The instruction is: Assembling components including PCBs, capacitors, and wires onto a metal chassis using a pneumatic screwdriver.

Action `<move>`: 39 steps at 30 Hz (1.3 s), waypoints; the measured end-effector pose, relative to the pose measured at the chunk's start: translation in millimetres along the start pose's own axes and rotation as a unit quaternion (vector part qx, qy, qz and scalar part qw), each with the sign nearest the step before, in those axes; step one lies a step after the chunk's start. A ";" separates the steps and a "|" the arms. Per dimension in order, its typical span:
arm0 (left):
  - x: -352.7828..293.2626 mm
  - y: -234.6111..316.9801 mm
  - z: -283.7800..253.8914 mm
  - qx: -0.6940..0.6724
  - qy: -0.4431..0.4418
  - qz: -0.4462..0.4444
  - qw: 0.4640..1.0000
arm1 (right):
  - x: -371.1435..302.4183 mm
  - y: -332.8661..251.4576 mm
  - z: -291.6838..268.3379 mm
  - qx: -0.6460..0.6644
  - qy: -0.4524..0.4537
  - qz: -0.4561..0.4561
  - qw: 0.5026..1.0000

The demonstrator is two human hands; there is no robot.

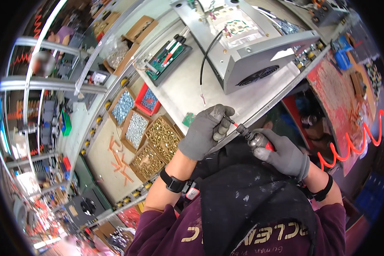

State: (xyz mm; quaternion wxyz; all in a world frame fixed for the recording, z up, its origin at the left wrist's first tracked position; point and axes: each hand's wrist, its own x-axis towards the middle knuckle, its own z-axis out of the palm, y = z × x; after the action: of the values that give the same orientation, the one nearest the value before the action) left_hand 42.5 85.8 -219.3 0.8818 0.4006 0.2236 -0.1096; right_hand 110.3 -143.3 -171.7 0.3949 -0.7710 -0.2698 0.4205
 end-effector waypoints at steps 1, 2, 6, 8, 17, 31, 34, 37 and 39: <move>1.1 1.5 -0.2 0.025 -0.008 -0.003 1.000 | -1.2 0.9 4.1 0.048 -0.002 0.003 0.999; 2.4 2.1 0.1 0.029 -0.022 -0.006 0.999 | -2.3 2.0 8.1 0.076 -0.001 0.023 0.997; 8.9 0.9 1.5 0.051 -0.042 -0.022 0.998 | -5.2 7.0 18.0 0.201 0.015 -0.001 0.979; 14.4 4.0 -0.2 0.073 -0.048 -0.032 0.996 | -6.5 10.2 18.6 0.304 -0.052 0.113 0.945; 100.2 45.9 -14.7 0.236 0.142 -0.003 0.961 | 27.0 21.7 32.2 0.285 0.090 0.061 0.952; 111.0 46.5 -14.7 0.207 0.109 -0.026 0.972 | 36.1 4.5 36.2 0.039 0.172 0.126 0.976; 112.2 46.7 -13.5 0.201 0.091 -0.024 0.975 | 38.4 -0.4 36.2 0.132 0.193 0.053 0.971; 112.8 46.9 -12.3 0.201 0.094 -0.037 0.974 | 37.2 -4.1 31.3 0.245 0.132 0.113 0.954; 112.8 47.0 -12.8 0.186 0.100 -0.036 0.977 | 37.6 -6.9 28.6 0.237 0.137 0.114 0.955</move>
State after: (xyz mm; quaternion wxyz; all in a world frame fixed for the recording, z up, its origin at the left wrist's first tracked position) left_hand 154.9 124.7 -250.2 0.7607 0.5580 0.3005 -0.1400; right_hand 103.9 -100.4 -191.9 0.5491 -0.7308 -0.0162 0.4051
